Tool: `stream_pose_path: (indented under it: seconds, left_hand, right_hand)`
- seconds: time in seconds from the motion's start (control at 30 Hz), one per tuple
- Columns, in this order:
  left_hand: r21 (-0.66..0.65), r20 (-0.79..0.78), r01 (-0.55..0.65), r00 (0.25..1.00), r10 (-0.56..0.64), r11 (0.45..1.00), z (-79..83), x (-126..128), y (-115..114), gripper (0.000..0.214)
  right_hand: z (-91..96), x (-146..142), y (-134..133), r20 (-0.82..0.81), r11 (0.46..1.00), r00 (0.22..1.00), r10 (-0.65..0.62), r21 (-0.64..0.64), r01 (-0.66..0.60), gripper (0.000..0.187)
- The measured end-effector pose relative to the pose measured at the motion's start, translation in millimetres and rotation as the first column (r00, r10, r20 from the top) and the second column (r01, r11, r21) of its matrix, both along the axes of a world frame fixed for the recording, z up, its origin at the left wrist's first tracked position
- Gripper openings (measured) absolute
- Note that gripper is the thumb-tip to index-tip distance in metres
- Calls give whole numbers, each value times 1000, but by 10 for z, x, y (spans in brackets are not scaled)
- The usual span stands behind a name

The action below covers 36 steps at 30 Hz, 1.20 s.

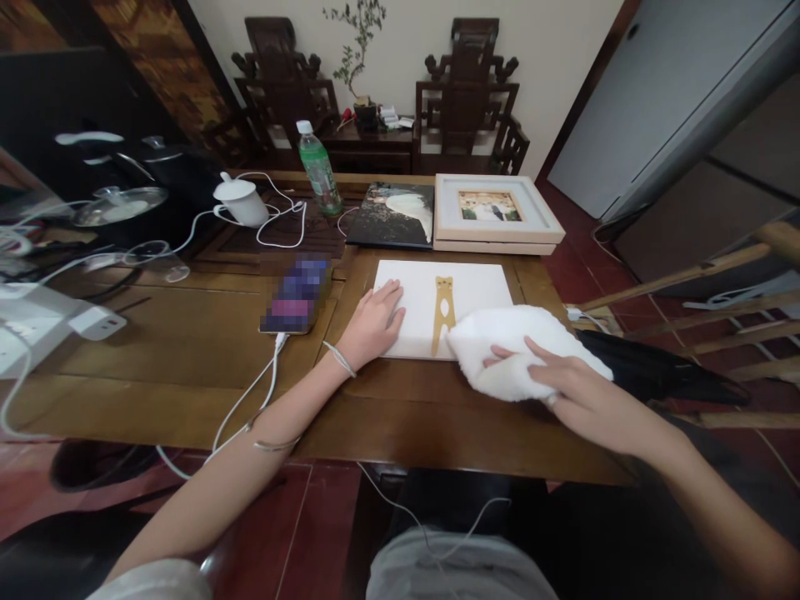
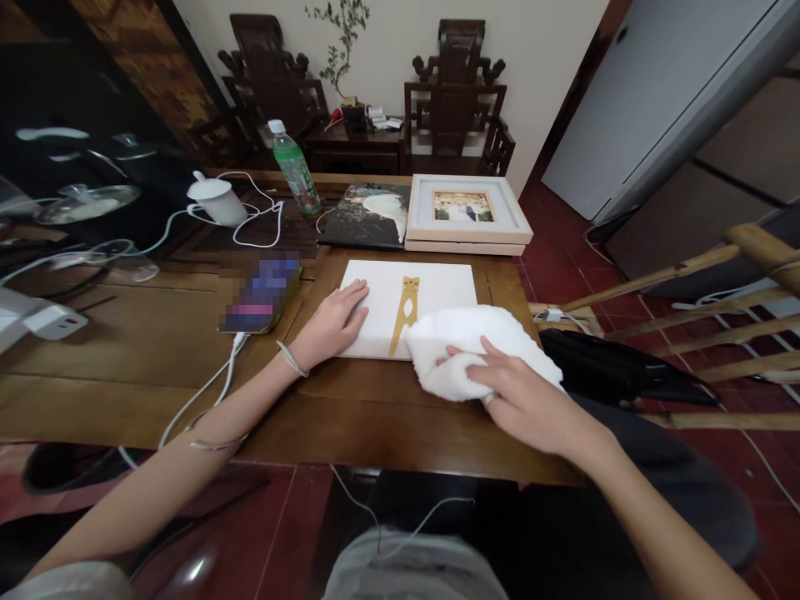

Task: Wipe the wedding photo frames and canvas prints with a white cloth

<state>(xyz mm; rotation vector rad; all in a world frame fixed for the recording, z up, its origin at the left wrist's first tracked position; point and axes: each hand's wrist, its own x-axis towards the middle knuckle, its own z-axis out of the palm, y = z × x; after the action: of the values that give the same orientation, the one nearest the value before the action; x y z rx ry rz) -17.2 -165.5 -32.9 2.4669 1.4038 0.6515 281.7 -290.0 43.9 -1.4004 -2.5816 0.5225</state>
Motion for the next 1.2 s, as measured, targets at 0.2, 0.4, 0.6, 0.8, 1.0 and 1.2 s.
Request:
stream_pose_path:
  seconds: [0.2, 0.4, 0.6, 0.8, 1.0, 1.2]
  left_hand:
    - [-12, -5, -2, 1000, 2, 1000, 18, 1, -5, 43]
    - [-9, -16, 2, 1000, -2, 1000, 19, -7, -7, 44]
    - [-5, -28, 5, 1000, -5, 1000, 21, -7, -4, 43]
    - [-10, -34, 4, 999, -5, 1000, 35, 0, -5, 44]
    - [-13, -26, 9, 1000, -9, 1000, 40, -2, -4, 43]
    - [-15, 1, 17, 1000, -17, 1000, 33, -12, 6, 43]
  right_hand:
    - [-94, -54, 719, -114, 997, 991, -71, 35, 75, 17]
    - [-276, -231, 1018, -54, 974, 990, -127, 185, 135, 17]
    - [-291, -283, 424, 30, 985, 999, -22, 173, 16, 32]
    - [24, -191, -61, 24, 998, 998, 57, -16, -57, 35]
    - [45, 40, 409, -12, 998, 1000, -27, -62, 26, 16]
    - [-122, -144, 1048, -166, 974, 966, -196, 83, 212, 14]
